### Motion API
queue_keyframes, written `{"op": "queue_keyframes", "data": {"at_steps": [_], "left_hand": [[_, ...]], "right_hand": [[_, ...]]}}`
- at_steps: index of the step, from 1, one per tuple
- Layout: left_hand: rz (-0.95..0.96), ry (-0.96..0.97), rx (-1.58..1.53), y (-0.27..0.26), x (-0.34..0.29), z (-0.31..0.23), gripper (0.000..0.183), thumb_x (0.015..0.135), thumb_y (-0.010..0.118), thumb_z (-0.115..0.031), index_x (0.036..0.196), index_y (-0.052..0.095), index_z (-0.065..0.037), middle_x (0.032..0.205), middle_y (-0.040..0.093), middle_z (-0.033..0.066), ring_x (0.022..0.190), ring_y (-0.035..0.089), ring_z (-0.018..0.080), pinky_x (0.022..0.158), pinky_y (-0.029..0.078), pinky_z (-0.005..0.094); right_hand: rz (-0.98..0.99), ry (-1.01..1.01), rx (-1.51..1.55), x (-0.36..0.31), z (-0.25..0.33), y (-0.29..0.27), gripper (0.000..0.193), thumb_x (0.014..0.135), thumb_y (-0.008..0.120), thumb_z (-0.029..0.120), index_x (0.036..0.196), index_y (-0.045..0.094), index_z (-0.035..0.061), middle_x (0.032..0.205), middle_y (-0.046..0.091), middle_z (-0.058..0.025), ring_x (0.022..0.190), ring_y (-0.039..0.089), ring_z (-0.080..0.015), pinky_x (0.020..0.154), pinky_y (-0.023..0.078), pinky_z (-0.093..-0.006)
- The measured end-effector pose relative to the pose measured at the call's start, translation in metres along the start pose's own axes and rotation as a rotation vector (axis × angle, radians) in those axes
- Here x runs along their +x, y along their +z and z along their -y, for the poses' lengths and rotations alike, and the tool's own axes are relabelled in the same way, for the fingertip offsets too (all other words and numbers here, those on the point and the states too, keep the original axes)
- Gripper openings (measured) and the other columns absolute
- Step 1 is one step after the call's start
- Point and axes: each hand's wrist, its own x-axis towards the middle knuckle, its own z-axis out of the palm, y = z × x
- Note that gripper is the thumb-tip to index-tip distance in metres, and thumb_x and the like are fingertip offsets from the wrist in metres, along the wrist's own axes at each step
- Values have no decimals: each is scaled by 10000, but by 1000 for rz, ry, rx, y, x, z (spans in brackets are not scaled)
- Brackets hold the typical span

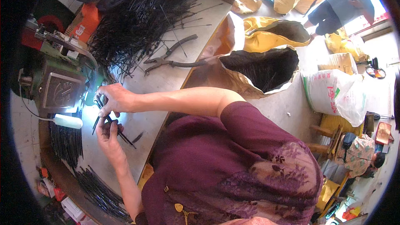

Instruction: The person takes black plastic rods from piles on a workbench, aligns and fastens them together using a machine fixture, and sets the finished pieces aside.

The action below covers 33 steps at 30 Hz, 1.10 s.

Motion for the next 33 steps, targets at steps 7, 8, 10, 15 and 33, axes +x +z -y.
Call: {"op": "queue_keyframes", "data": {"at_steps": [7, 8, 10, 15, 33], "left_hand": [[-27, 123, 138, -10, 4, 17, 368, 897, 612, -66, 1238, 519, 35, 884, 594, 65, 741, 563, 124, 663, 482, 263], [-12, 100, 103, -10, 6, 19, 369, 897, 612, -66, 1238, 519, 41, 875, 595, 65, 727, 560, 125, 658, 481, 261], [-14, 90, 119, -3, 3, 9, 358, 898, 610, -62, 1231, 530, 38, 877, 599, 63, 720, 555, 123, 660, 479, 258], [-80, 201, 288, -5, 11, 12, 326, 900, 605, -50, 1215, 564, 24, 885, 606, 53, 726, 555, 114, 669, 477, 255], [-261, -39, -44, -92, 66, 39, 260, 909, 622, -175, 1094, 597, 7, 882, 596, 29, 776, 546, 87, 648, 451, 219]], "right_hand": [[36, 44, 17, -4, 7, -7, 395, 687, 788, 178, 953, 594, -41, 697, 643, -103, 453, 567, -146, 393, 452, -296], [36, 47, 17, -3, 7, -8, 395, 687, 788, 178, 953, 594, -41, 697, 643, -103, 453, 567, -146, 393, 452, -296], [1, 8, -62, -4, 10, -10, 349, 692, 792, 194, 897, 616, -26, 666, 643, -88, 456, 565, -137, 395, 452, -297], [14, 42, 33, 0, 4, -14, 288, 716, 777, 197, 875, 636, 3, 665, 653, -70, 450, 558, -124, 393, 442, -292], [-133, 245, 673, 34, -32, -30, 123, 900, 541, 64, 963, 512, -37, 788, 656, -199, 541, 635, -248, 429, 476, -312]]}}
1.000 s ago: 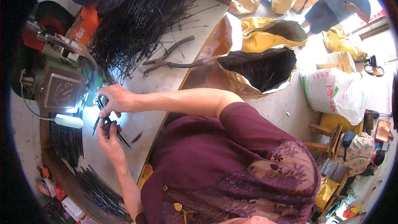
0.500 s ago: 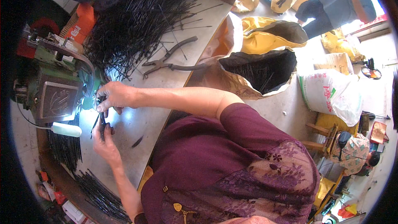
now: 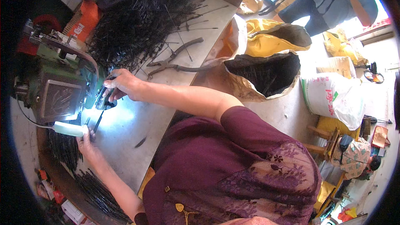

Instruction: The person takes black plastic rods from piles on a workbench, aligns and fastens them together using a machine fixture, and sets the finished pieces aside.

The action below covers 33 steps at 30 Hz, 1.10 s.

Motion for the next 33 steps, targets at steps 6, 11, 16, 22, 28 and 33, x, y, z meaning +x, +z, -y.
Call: {"op": "queue_keyframes", "data": {"at_steps": [6, 11, 16, 22, 28, 33], "left_hand": [[-31, -5, -212, 52, -20, -25, 234, 930, 577, -120, 1100, 523, 32, 981, 590, 122, 905, 607, 188, 825, 528, 287], [4, -14, -359, 43, -2, 2, 187, 912, 574, -51, 1053, 490, 37, 1046, 595, 162, 959, 624, 232, 855, 554, 323], [-76, -27, -413, 57, -15, -10, 211, 879, 597, -17, 1059, 494, 26, 1023, 613, 164, 905, 651, 249, 776, 578, 296], [-119, -132, -432, 42, -42, -10, 166, 887, 561, -18, 994, 434, -32, 930, 619, 151, 848, 670, 245, 727, 581, 311], [-163, -105, -350, 43, -49, -8, 144, 893, 544, -22, 998, 445, -16, 901, 633, 165, 790, 670, 239, 701, 579, 315], [-152, -90, -316, 47, -47, -6, 145, 899, 534, -24, 1003, 433, -6, 893, 622, 162, 782, 670, 245, 685, 573, 311]], "right_hand": [[-26, 3, 63, 3, -8, 1, 134, 929, 507, 75, 989, 482, -42, 800, 648, -208, 609, 662, -275, 477, 527, -330], [19, 40, 45, 7, -12, -2, 222, 932, 549, 127, 1061, 473, -37, 873, 651, -216, 736, 677, -268, 618, 573, -342], [3, 50, -175, -18, 10, -2, 336, 921, 584, 181, 1156, 469, -30, 893, 651, -216, 781, 677, -260, 604, 571, -315], [-82, -61, -774, -56, 84, -24, 432, 907, 603, 216, 1264, 493, -2, 743, 641, -114, 537, 603, -156, 455, 475, -240], [-298, -393, -706, -35, 169, -44, 292, 924, 561, 161, 1155, 548, -17, 734, 639, -115, 548, 619, -163, 480, 473, -255], [-325, -404, -744, -17, 193, -63, 342, 919, 574, 205, 1178, 540, -15, 761, 649, -119, 599, 631, -164, 526, 470, -244]]}}
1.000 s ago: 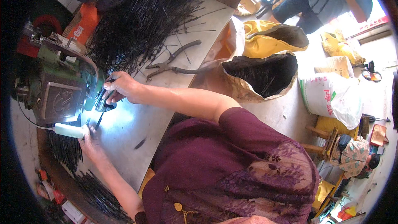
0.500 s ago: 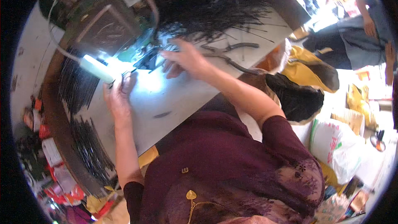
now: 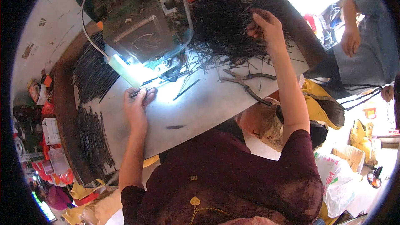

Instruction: The person takes black plastic rods from piles on a workbench, aligns and fastens them together using a machine fixture, and sets the finished pieces aside.

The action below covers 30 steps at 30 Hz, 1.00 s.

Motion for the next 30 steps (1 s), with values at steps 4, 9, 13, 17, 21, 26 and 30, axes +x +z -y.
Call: {"op": "queue_keyframes", "data": {"at_steps": [4, 9, 13, 17, 21, 26, 30], "left_hand": [[-9, -2, 53, 3, 0, -2, 157, 890, 538, -15, 1004, 431, -4, 893, 611, 163, 760, 664, 244, 696, 569, 319], [-20, 23, 67, 8, 0, -2, 170, 874, 551, 0, 991, 428, -9, 905, 591, 162, 726, 636, 217, 683, 555, 322], [-75, 36, 63, 12, -2, 0, 167, 871, 549, 4, 981, 425, -11, 874, 586, 149, 694, 607, 192, 662, 531, 314], [-46, 81, 87, 16, -4, -1, 169, 872, 533, 26, 976, 407, -18, 833, 574, 135, 679, 587, 187, 660, 512, 323], [-30, 116, 55, 20, -4, 2, 192, 874, 522, 42, 986, 379, -22, 822, 564, 133, 700, 601, 207, 673, 517, 324], [-88, 85, 45, 28, 0, -3, 193, 878, 526, 26, 996, 380, -15, 840, 572, 152, 697, 608, 217, 655, 516, 323], [-104, 106, 87, 17, -3, 7, 171, 883, 521, 19, 988, 390, -15, 819, 582, 158, 703, 605, 206, 647, 509, 303]], "right_hand": [[31, -24, 40, 9, -6, -3, 344, 919, 574, 199, 1181, 536, -21, 774, 652, -117, 607, 631, -162, 531, 469, -243], [-12, -25, 32, 20, -4, -8, 320, 920, 581, 200, 1159, 558, -11, 762, 650, -100, 618, 631, -145, 541, 475, -245], [-16, -102, -148, 45, -5, 6, 273, 900, 589, 206, 1119, 601, 43, 794, 670, -114, 671, 666, -209, 567, 511, -311], [150, -881, -1271, 120, -15, 76, 264, 852, 569, 149, 1105, 612, 87, 914, 670, -141, 869, 663, -279, 739, 529, -411], [336, -753, -1406, 209, -59, 129, 228, 849, 524, 142, 1042, 631, 82, 969, 671, -146, 943, 635, -331, 798, 525, -445], [176, -764, -1627, 261, -102, 150, 231, 871, 507, 179, 984, 689, 91, 1017, 676, -139, 986, 645, -298, 812, 529, -438], [229, -566, -1496, 255, -109, 171, 222, 860, 525, 207, 945, 705, 109, 1043, 676, -117, 981, 637, -300, 821, 516, -425]]}}
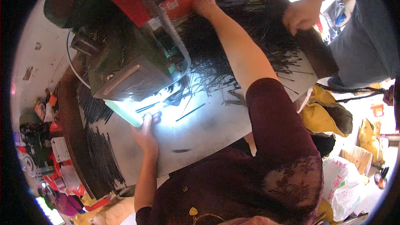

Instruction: The person takes black plastic rods from piles on a workbench, aligns and fastens them together using a machine fixture, and sets the finished pieces aside.

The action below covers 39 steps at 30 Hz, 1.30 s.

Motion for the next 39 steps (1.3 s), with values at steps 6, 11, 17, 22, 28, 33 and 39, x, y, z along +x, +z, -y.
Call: {"op": "queue_keyframes", "data": {"at_steps": [6, 11, 17, 22, 28, 33, 39], "left_hand": [[9, 6, -49, 5, -3, -9, 163, 887, 536, 14, 977, 403, -15, 828, 570, 137, 708, 605, 205, 654, 514, 313], [60, 3, -99, -4, 3, -3, 199, 866, 573, -5, 1039, 481, 28, 883, 605, 111, 740, 612, 153, 662, 508, 264], [115, -17, -134, -4, 2, -6, 157, 882, 559, 3, 993, 449, -11, 862, 609, 148, 723, 628, 170, 663, 513, 266], [103, 12, -172, -11, 1, 3, 158, 886, 560, 3, 979, 434, -22, 831, 622, 152, 725, 641, 179, 646, 526, 272], [85, 21, -109, -14, -3, 2, 169, 883, 570, -11, 989, 438, -18, 833, 637, 162, 708, 645, 186, 655, 530, 283], [13, 91, 67, -12, -3, -4, 200, 866, 601, -71, 1004, 469, -11, 844, 624, 137, 721, 641, 178, 695, 527, 296], [12, 27, -158, -20, 8, 8, 272, 823, 644, -71, 1005, 463, 17, 894, 610, 140, 779, 667, 226, 699, 556, 307]], "right_hand": [[-166, -120, -199, -39, 1, -35, 216, 835, 548, 222, 965, 697, 134, 998, 680, -91, 908, 641, -284, 821, 473, -502], [-784, -277, -239, -67, -14, -48, 196, 781, 609, 202, 947, 701, 151, 955, 678, -101, 997, 609, -311, 812, 493, -434], [-251, 98, 361, -111, -20, -91, 271, 800, 660, 332, 1012, 691, 167, 984, 673, -134, 897, 653, -287, 803, 507, -392], [-607, 586, 1854, -191, -20, -131, 293, 841, 639, 55, 1104, 558, -45, 973, 636, -150, 812, 664, -274, 638, 541, -314], [-1035, 631, 2222, -247, -82, -121, 257, 897, 517, -26, 1140, 484, -101, 1044, 606, -187, 837, 654, -289, 676, 578, -291], [-912, 442, 2282, -264, -141, -122, 224, 954, 438, 31, 1117, 497, -111, 1097, 579, -198, 859, 648, -293, 739, 599, -293], [-863, 600, 2347, -277, -115, -155, 356, 980, 397, 94, 1237, 418, -151, 1140, 569, -268, 1090, 574, -331, 990, 486, -390]]}}
